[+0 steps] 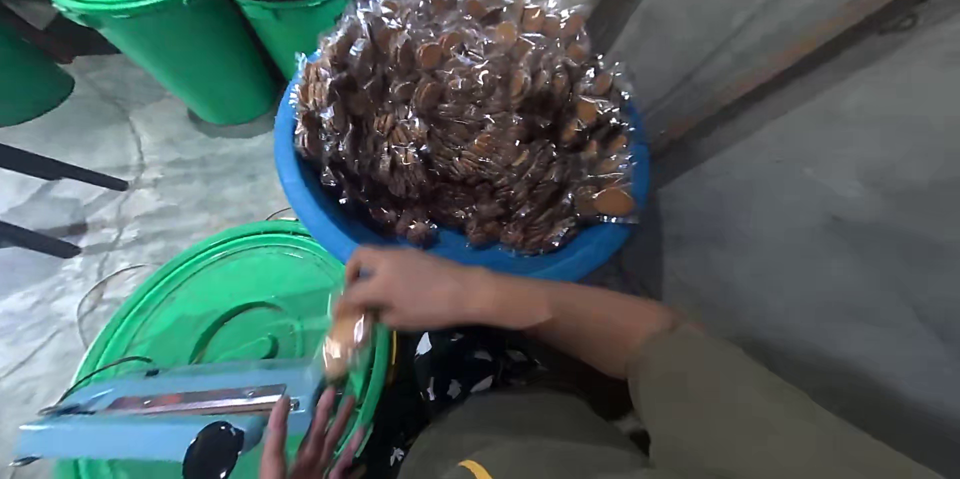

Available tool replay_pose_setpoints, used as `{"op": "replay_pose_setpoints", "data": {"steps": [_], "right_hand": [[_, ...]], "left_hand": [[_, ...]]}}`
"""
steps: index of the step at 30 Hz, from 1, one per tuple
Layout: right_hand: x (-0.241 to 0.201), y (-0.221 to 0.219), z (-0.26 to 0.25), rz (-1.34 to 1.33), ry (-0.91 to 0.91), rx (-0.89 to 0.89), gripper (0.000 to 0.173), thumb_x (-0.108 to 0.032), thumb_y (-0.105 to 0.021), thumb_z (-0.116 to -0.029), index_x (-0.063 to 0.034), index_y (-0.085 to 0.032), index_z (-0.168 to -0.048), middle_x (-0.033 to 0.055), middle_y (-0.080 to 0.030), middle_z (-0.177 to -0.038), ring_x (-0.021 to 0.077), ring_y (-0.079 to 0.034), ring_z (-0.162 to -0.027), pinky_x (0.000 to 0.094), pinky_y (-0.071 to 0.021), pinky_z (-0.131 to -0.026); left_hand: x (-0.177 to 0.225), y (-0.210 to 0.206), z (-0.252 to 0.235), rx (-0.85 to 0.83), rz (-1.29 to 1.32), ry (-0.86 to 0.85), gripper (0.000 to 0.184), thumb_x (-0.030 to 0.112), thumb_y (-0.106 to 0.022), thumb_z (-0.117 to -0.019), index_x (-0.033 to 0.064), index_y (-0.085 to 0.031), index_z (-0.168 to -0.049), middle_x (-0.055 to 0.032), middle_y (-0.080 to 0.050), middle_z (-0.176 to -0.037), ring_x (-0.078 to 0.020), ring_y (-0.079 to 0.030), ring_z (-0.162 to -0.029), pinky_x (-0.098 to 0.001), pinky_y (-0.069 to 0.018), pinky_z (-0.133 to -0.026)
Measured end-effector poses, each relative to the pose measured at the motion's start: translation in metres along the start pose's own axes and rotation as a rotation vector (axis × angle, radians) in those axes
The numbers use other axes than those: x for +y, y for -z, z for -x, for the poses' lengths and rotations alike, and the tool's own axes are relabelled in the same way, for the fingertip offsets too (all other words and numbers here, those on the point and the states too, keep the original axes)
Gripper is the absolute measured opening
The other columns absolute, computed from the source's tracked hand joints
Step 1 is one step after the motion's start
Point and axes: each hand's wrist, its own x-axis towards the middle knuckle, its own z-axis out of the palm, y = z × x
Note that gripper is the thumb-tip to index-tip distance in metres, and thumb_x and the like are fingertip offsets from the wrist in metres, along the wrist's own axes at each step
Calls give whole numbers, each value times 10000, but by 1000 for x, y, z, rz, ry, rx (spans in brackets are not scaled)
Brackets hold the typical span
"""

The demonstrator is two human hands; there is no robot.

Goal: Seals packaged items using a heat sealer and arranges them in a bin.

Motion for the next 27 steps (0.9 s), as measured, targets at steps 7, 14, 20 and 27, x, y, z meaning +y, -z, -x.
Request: {"op": "replay_pose_setpoints", "data": {"steps": [7,14,20,27], "right_hand": [[-24,-78,16,-878,-288,-157,397,45,-599,-962,107,-538,-1350,275,-611,-1237,276,-639,-1038,411,-540,-908],[-30,-130,-30,-643,-520,-176,236,-109,-458,-1077,86,-537,-1185,126,-580,-967,133,-588,-764,306,-532,-715],[-26,-163,-100,-32,-272,-200,308,-79,-513,-1028,41,-570,-1306,263,-685,-1162,410,-667,-1121,573,-508,-983],[-74,-107,-155,-114,-157,-408,443,-246,-417,-1115,31,-476,-1455,237,-624,-1332,326,-627,-1213,476,-485,-1041]], "left_hand": [[-43,-13,-12,236,103,3,838,493,-772,-835,153,-316,-1450,96,-644,-1199,-36,-667,-953,-248,-591,-776],[-48,-3,4,731,-13,23,662,120,-635,-888,-4,-324,-1459,-144,-595,-1208,-160,-667,-964,-351,-595,-803],[-52,44,-19,977,-112,-114,588,48,-608,-939,-36,-357,-1464,-229,-539,-1344,-232,-608,-1147,-373,-539,-945],[-21,94,-28,1096,-35,-99,567,110,-583,-999,-24,-346,-1496,-284,-488,-1401,-328,-578,-1207,-453,-519,-980]]}}
